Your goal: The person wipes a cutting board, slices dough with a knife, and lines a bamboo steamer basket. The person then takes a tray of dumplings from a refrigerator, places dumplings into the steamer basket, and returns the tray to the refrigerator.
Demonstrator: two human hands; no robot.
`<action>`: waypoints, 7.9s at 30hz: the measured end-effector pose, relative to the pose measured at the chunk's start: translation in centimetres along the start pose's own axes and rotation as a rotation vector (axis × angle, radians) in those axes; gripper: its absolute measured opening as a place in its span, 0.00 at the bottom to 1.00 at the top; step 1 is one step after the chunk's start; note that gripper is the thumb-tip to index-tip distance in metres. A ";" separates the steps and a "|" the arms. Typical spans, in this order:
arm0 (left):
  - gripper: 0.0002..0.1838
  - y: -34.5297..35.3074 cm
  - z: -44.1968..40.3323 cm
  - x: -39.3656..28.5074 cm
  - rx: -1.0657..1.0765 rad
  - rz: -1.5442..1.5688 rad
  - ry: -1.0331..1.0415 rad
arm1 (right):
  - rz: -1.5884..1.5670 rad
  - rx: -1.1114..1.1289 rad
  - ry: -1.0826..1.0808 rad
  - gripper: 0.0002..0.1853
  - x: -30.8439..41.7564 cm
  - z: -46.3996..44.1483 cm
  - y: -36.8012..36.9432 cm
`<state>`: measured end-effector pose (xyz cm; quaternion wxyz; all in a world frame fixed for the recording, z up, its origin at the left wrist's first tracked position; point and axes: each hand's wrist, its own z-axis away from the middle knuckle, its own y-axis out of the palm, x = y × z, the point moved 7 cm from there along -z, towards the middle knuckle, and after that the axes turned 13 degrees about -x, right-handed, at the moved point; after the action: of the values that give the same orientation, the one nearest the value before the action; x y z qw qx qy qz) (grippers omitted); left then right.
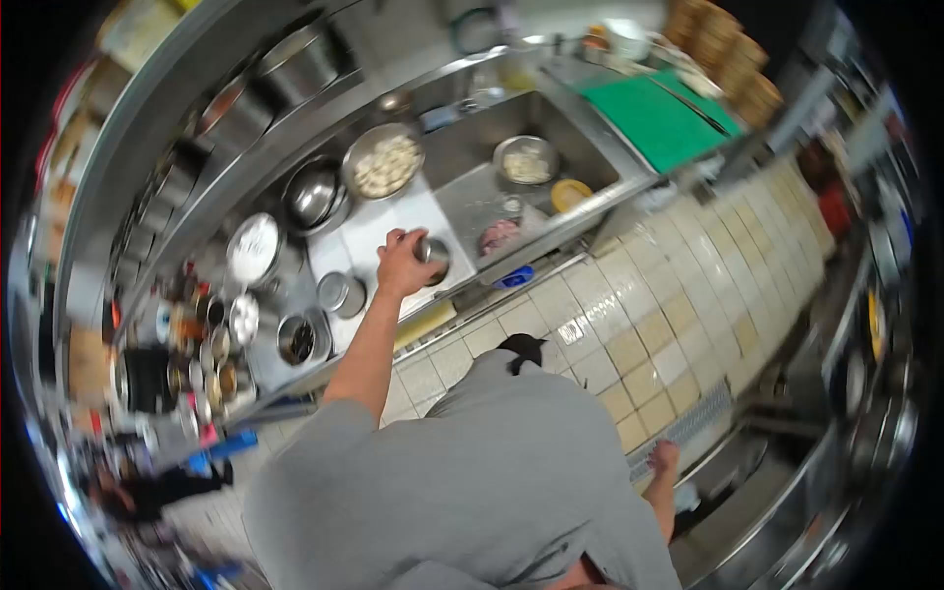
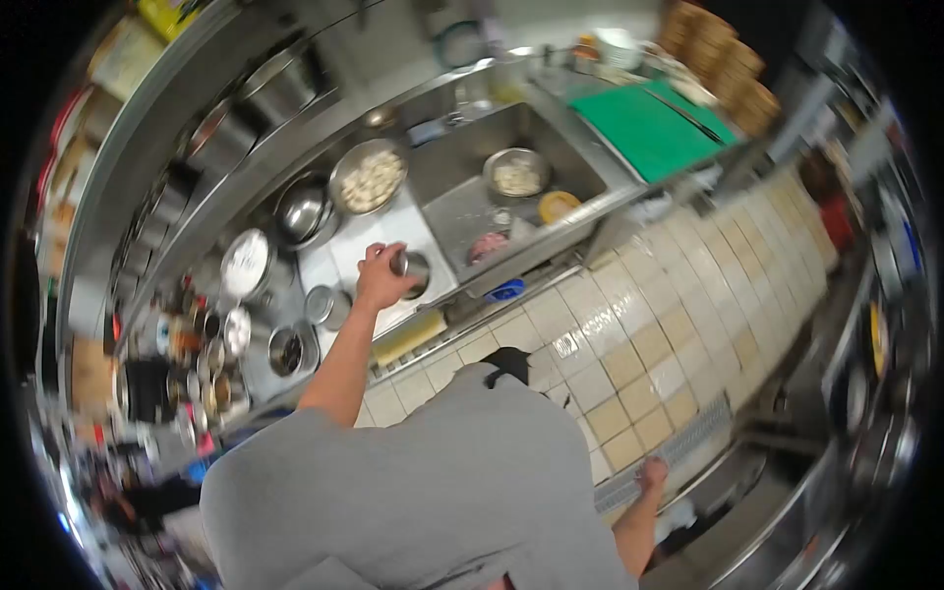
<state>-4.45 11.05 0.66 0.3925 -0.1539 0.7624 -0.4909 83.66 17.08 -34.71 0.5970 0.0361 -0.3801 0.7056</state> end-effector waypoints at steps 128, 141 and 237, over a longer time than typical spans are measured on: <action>0.27 27.5 -15.7 -21.5 -0.094 0.482 -0.467 | 0.279 0.167 -1.370 0.23 86.1 -10.7 28.0; 0.49 36.3 -41.2 -9.0 -0.165 1.580 -1.100 | 0.312 0.327 -1.191 0.22 77.1 -1.1 31.5; 0.22 30.0 -18.3 -36.6 0.009 -0.205 -0.196 | 0.148 -0.087 -1.375 0.25 104.8 -21.6 21.7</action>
<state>9.95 59.30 -5.21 0.4134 -0.2763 0.6985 -0.5146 43.63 115.04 -7.76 0.1719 0.4251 -0.7016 0.5454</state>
